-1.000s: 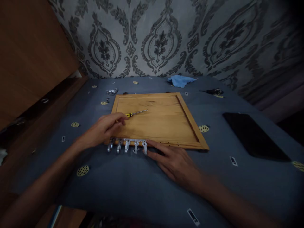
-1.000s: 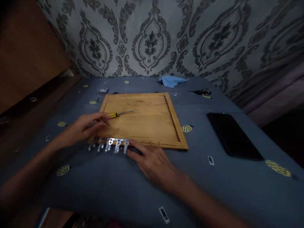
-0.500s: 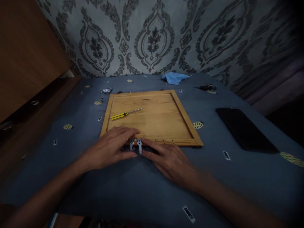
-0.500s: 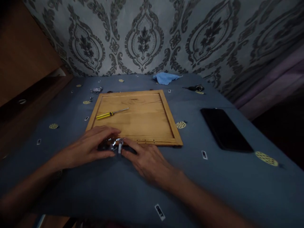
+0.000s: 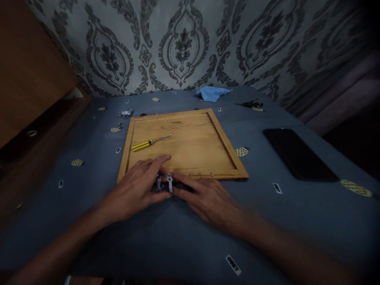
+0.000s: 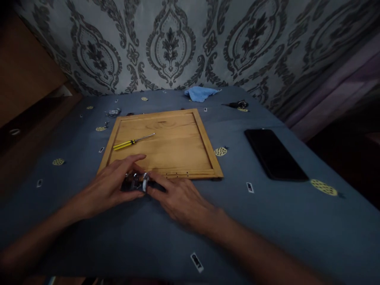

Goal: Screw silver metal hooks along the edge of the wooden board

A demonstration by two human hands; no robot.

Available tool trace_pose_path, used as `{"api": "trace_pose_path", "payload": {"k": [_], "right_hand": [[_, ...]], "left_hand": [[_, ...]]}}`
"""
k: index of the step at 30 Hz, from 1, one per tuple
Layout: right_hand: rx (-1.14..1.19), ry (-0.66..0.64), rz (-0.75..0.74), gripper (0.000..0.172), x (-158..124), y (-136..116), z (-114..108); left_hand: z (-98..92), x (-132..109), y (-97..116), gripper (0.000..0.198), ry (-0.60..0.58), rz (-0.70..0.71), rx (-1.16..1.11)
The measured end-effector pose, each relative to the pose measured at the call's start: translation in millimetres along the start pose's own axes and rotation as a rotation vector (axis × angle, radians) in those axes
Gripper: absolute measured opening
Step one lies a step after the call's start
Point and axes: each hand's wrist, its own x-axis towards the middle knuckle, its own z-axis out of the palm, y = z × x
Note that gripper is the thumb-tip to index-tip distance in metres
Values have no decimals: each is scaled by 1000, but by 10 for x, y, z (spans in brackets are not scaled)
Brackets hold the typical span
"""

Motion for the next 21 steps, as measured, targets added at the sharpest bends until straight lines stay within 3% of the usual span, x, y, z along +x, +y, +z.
{"api": "trace_pose_path", "payload": {"k": [21], "right_hand": [[40, 38, -1, 31, -21, 7, 36]], "left_hand": [[80, -27, 17, 72, 72, -27, -5]]}}
